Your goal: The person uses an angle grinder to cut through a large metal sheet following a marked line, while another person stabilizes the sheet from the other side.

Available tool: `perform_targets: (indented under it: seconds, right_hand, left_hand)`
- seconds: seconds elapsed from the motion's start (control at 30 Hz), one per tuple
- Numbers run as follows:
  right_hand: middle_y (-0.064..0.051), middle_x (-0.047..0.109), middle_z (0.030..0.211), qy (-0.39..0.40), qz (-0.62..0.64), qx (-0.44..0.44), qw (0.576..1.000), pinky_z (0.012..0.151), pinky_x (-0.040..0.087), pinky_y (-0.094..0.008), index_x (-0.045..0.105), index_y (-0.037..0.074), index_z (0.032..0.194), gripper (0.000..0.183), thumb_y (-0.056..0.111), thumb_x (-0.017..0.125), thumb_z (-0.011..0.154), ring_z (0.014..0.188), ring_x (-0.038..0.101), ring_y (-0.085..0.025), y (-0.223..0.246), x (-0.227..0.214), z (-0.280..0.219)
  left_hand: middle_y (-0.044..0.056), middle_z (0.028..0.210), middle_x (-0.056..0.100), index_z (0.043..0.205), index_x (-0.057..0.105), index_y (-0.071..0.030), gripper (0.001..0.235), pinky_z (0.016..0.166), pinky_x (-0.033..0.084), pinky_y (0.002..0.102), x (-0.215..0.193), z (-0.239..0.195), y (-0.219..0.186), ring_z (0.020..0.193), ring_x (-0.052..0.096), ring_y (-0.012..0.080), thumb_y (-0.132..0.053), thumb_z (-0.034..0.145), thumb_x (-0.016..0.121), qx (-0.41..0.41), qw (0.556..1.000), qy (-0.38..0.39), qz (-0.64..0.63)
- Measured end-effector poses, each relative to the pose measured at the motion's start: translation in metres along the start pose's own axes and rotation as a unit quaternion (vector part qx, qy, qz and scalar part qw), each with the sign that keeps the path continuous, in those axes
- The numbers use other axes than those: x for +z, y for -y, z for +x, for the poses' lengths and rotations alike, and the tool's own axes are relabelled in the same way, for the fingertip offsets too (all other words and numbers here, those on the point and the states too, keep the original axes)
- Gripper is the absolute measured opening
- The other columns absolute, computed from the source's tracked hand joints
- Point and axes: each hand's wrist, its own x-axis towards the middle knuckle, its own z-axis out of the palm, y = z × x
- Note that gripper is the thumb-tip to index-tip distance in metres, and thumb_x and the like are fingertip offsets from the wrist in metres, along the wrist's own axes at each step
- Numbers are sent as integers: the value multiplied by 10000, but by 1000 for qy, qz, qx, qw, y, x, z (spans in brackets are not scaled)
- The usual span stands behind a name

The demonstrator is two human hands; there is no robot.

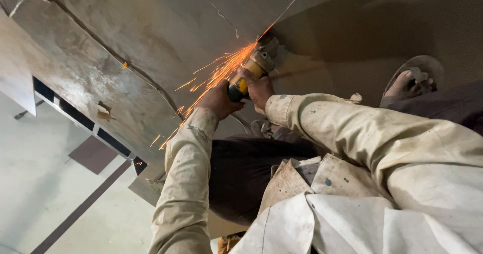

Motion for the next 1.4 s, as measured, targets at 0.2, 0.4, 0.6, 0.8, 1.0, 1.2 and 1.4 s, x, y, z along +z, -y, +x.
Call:
perform_targets:
  seconds: [0.2,0.4,0.6,0.8,1.0,1.2,1.4]
  right_hand:
    - [-53,710,907,-47,-22,-32,998,690,573,-364,691,22,1040,493,431,821,798,768,674,-161,-1,2,1]
    - [-49,702,867,-34,-21,-16,999,638,580,-350,679,40,1015,503,466,818,785,706,673,-139,4,1,4]
    - [-47,694,790,-16,-48,-9,999,568,579,-345,697,20,946,527,515,812,806,653,670,-150,-3,1,9]
    - [-64,722,836,9,-24,26,999,594,650,-372,688,13,979,575,531,808,761,714,729,-188,-1,-1,12]
    - [-106,725,878,-12,-51,51,997,608,670,-395,679,-12,1006,606,534,797,771,740,741,-214,10,4,6]
    - [-90,703,867,20,-40,17,999,629,646,-405,679,-12,984,576,522,794,802,746,708,-194,16,3,1]
    - [-109,706,857,22,-59,16,998,625,661,-419,661,-9,1001,552,498,781,819,722,713,-213,18,2,2]
  left_hand:
    - [170,1030,730,1251,550,-84,672,834,564,461,9,16,6,977,728,345,-364,701,817,-15,1000,12,-22]
    - [178,990,734,1168,595,-83,608,815,563,463,9,21,10,946,717,362,-374,683,820,0,1000,-3,18]
    - [168,988,737,1103,618,-54,541,821,582,441,6,16,8,939,743,332,-321,681,826,8,1000,-23,-7]
    - [188,979,734,1129,610,-60,576,818,567,455,6,22,11,937,720,359,-312,668,846,11,1000,-21,3]
    - [192,980,734,1130,609,-65,594,817,577,465,10,26,17,922,728,371,-344,659,840,19,999,-27,16]
    - [181,967,744,1154,602,-79,609,813,584,441,11,25,19,928,745,342,-315,641,827,47,998,-18,-34]
    - [184,1010,724,1167,581,-68,622,833,568,452,4,20,11,957,718,360,-334,671,845,-3,1000,-10,20]
